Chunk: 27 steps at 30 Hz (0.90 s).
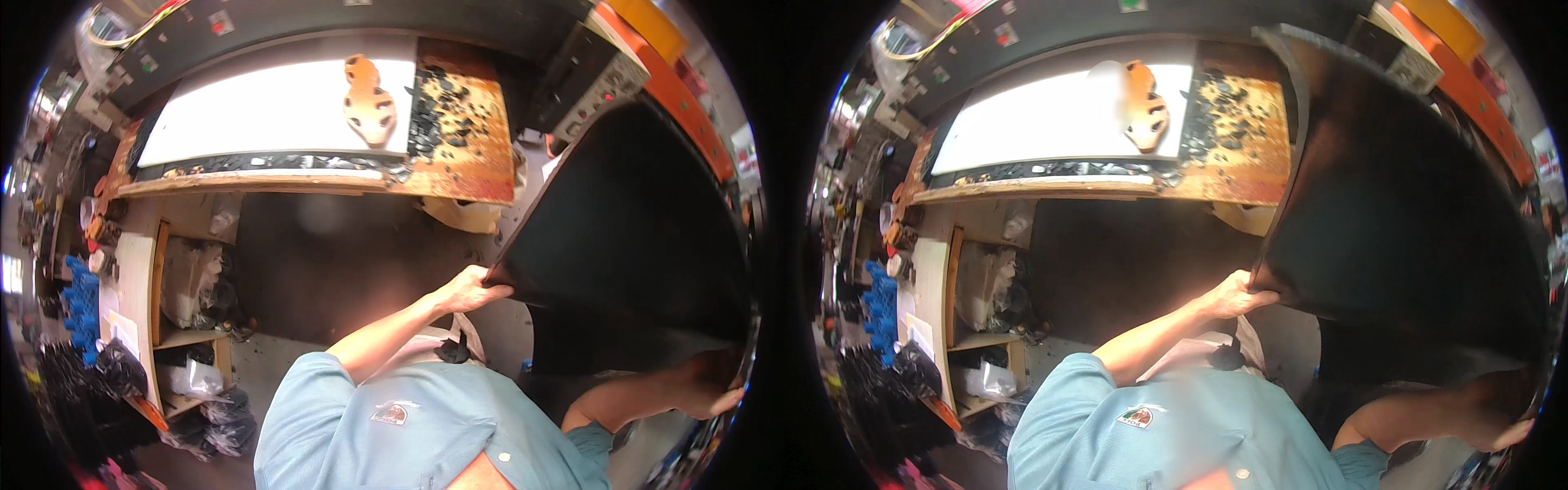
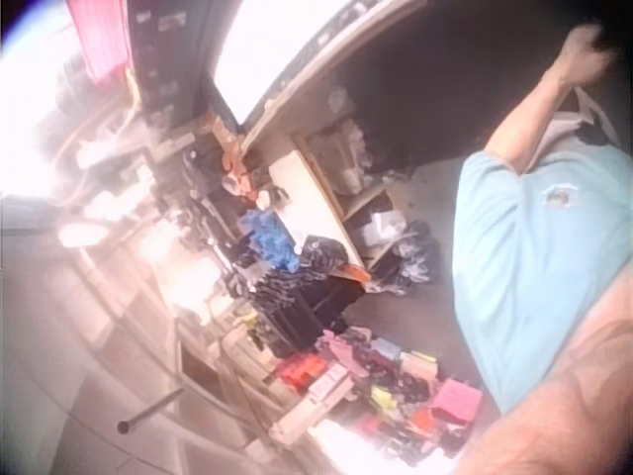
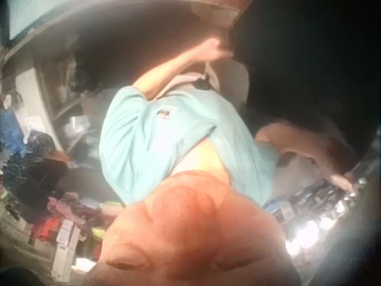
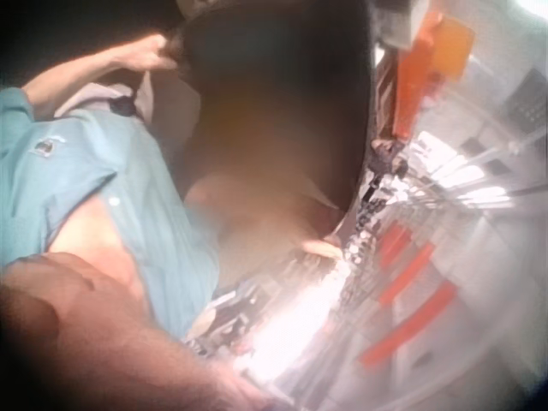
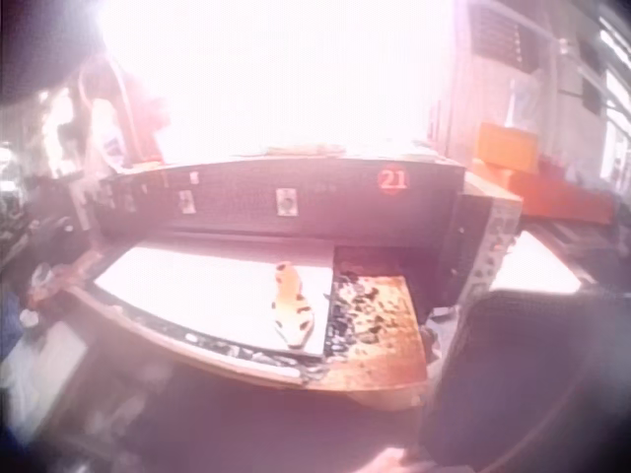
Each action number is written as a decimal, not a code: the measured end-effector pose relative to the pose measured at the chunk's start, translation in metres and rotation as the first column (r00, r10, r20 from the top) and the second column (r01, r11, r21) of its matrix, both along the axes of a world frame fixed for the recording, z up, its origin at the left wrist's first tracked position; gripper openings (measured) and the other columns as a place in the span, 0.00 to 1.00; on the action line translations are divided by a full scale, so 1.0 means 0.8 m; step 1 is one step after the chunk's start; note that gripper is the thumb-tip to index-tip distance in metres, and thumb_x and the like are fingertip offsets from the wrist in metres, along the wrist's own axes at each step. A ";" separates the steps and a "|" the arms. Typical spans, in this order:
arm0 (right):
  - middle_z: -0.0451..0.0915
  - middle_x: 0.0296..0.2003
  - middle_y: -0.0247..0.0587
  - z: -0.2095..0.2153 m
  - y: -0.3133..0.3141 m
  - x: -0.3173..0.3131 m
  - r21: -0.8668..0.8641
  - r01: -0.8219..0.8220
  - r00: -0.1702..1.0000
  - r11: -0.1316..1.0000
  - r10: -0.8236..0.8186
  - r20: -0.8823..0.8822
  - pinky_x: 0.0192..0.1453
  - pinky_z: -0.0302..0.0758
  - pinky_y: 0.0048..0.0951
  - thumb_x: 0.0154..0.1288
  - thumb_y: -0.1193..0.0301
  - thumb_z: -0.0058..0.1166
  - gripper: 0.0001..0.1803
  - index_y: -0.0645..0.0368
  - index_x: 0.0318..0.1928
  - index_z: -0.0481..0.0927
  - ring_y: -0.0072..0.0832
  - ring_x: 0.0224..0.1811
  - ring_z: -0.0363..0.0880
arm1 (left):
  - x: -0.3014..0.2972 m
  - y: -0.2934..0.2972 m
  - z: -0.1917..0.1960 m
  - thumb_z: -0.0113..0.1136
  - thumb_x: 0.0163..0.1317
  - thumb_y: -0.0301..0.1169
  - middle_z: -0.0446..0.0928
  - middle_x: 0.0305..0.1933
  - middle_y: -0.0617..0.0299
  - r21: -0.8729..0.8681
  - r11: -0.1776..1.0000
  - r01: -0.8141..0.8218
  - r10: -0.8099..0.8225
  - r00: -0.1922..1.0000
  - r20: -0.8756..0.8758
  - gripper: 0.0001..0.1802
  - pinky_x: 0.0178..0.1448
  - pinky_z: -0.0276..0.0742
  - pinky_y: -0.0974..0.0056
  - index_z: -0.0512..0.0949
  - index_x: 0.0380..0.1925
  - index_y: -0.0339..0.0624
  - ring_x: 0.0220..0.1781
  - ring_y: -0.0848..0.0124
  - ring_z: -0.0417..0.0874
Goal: The person removes cut-out pieces from a black stencil sheet on a workbench, using an orange plastic scraper to lift and separate the pieces. They gather the removed pieces and place them into a black bag, then retrieve a new black sheet and repeat the process.
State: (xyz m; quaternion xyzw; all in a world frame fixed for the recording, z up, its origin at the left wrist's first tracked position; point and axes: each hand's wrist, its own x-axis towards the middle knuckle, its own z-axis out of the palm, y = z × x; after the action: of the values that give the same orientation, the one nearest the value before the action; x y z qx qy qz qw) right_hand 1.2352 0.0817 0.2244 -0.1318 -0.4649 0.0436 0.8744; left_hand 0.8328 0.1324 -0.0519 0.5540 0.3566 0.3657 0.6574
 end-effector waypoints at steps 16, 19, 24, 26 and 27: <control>0.91 0.42 0.48 0.029 0.384 -0.466 -0.109 -0.459 0.888 0.882 0.460 -0.020 0.52 0.87 0.43 0.82 0.69 0.50 0.15 0.68 0.48 0.87 0.43 0.43 0.92 | -0.340 -0.043 0.039 0.62 0.80 0.34 0.81 0.34 0.76 -0.125 0.639 -0.759 0.751 0.651 -0.111 0.10 0.34 0.70 0.70 0.85 0.38 0.43 0.33 0.84 0.76; 0.90 0.44 0.47 0.021 0.425 -0.628 -0.403 -0.352 0.832 0.845 0.480 0.278 0.54 0.84 0.35 0.82 0.66 0.55 0.15 0.67 0.53 0.85 0.36 0.44 0.89 | -0.410 -0.076 0.057 0.62 0.80 0.32 0.81 0.35 0.77 -0.090 0.361 -0.928 0.930 0.365 -0.033 0.10 0.37 0.70 0.71 0.85 0.37 0.43 0.35 0.85 0.76; 0.84 0.47 0.33 -0.108 0.430 -0.759 -0.692 -0.427 0.458 0.583 0.799 0.390 0.57 0.80 0.27 0.82 0.68 0.60 0.13 0.63 0.57 0.83 0.22 0.50 0.82 | -0.529 -0.091 0.057 0.60 0.82 0.32 0.87 0.47 0.63 0.042 0.127 -0.991 0.986 0.131 0.106 0.10 0.54 0.81 0.67 0.84 0.45 0.35 0.46 0.77 0.85; 0.85 0.54 0.44 -0.186 0.419 -0.735 -0.677 -0.095 0.539 0.730 0.609 0.581 0.65 0.80 0.34 0.75 0.69 0.67 0.14 0.61 0.55 0.85 0.34 0.57 0.85 | -0.578 -0.085 0.043 0.59 0.82 0.32 0.87 0.46 0.64 -0.076 0.137 -0.988 0.990 0.139 -0.014 0.12 0.54 0.78 0.69 0.86 0.46 0.35 0.47 0.77 0.83; 0.85 0.53 0.46 -0.220 0.417 -0.716 -0.595 0.027 0.540 0.803 0.490 0.685 0.66 0.79 0.36 0.72 0.69 0.69 0.16 0.61 0.55 0.85 0.38 0.57 0.84 | -0.602 -0.083 0.038 0.59 0.82 0.32 0.87 0.47 0.64 -0.084 0.173 -0.981 0.981 0.180 -0.077 0.12 0.54 0.77 0.70 0.86 0.47 0.34 0.47 0.78 0.82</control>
State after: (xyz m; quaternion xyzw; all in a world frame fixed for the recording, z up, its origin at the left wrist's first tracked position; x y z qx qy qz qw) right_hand 0.6620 0.4156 0.0481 -0.3109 -0.7939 0.2283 0.4702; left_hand 0.3515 0.0662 -0.0215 0.1595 0.6503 0.6794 0.3001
